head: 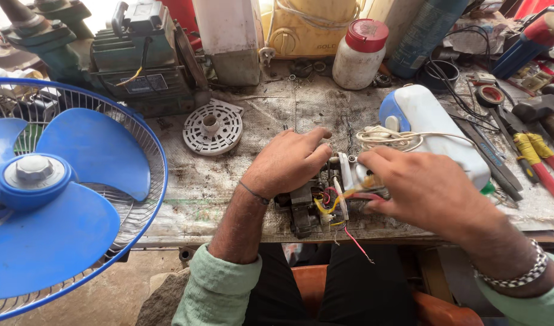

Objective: The person repairs an electric fan motor at a cluttered workbench. They use a screwdriver to unscrew and separate the motor housing, manipulate and reposition the colored wires, and press a gear-like component onto the motor shaft while holding the motor steady.

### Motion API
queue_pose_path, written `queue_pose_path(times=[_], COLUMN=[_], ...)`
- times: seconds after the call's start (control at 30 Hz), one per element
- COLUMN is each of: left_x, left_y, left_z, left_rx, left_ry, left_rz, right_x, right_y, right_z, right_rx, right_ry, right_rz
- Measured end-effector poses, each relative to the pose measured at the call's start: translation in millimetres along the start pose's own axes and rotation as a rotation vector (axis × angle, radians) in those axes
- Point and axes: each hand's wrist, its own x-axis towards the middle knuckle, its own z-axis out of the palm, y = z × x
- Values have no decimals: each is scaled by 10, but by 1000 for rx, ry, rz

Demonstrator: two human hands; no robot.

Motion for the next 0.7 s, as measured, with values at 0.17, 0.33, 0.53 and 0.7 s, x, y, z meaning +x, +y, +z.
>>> queue_pose_path(times=[0.17, 0.33, 0.53, 0.7], left_x=[36, 31, 38, 24], left_y=[-41, -62, -55, -20], left_z=[41, 29, 17, 13], left_rx=[76, 62, 29, 18], left_ry=[-15, -13, -25, -38], left_rz=[-12, -7, -20, -36], right_x=[-22, 13, 43, 97], right_y=[-64, 92, 102, 176], right_z=[89, 14, 24, -60], right_rx=[-195, -119, -280, -142], right_ry=[50, 190, 25, 56], right_rz=[-34, -175, -144, -219])
